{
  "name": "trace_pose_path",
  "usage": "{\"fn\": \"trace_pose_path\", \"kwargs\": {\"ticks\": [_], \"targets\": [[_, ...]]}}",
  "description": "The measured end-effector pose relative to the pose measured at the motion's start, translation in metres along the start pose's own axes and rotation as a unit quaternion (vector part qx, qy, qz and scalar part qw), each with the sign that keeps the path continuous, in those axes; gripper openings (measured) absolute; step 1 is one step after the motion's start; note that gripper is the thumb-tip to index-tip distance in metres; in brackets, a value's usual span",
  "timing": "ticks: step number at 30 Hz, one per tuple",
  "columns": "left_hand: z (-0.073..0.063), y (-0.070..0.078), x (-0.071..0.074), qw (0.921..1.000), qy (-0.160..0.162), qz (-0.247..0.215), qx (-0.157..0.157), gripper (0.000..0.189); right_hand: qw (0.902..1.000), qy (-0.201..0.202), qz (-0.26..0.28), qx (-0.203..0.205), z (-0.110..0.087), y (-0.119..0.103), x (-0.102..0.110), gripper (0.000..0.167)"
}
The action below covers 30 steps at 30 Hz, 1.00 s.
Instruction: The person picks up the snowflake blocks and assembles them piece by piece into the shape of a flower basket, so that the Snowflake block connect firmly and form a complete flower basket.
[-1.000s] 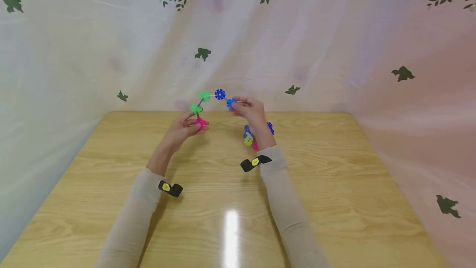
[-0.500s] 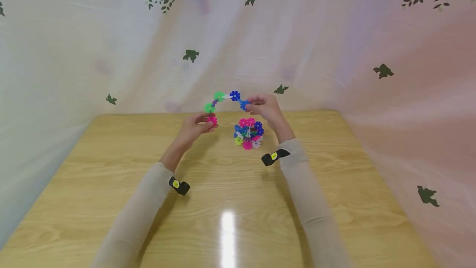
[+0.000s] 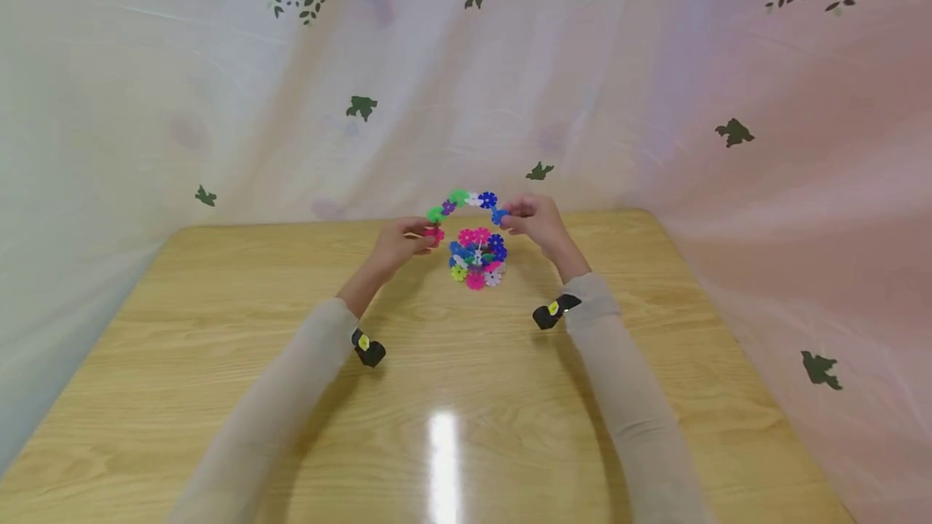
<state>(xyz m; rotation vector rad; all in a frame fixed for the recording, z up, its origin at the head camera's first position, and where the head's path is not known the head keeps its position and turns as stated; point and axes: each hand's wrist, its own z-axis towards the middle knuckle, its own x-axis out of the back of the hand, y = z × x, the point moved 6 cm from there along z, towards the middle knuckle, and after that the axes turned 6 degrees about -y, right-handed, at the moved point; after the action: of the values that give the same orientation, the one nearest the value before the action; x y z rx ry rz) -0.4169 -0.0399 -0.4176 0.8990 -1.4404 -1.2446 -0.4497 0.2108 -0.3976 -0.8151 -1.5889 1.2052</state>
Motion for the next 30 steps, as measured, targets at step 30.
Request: {"fn": "trace_pose_path", "kwargs": {"ticks": [30], "targets": [[0.002,-0.002,-0.012,0.9957,-0.013,0.092,0.007,0.032,0.9997,0.008,0.010,-0.018,0.005,0.039,-0.001,0.019]]}}
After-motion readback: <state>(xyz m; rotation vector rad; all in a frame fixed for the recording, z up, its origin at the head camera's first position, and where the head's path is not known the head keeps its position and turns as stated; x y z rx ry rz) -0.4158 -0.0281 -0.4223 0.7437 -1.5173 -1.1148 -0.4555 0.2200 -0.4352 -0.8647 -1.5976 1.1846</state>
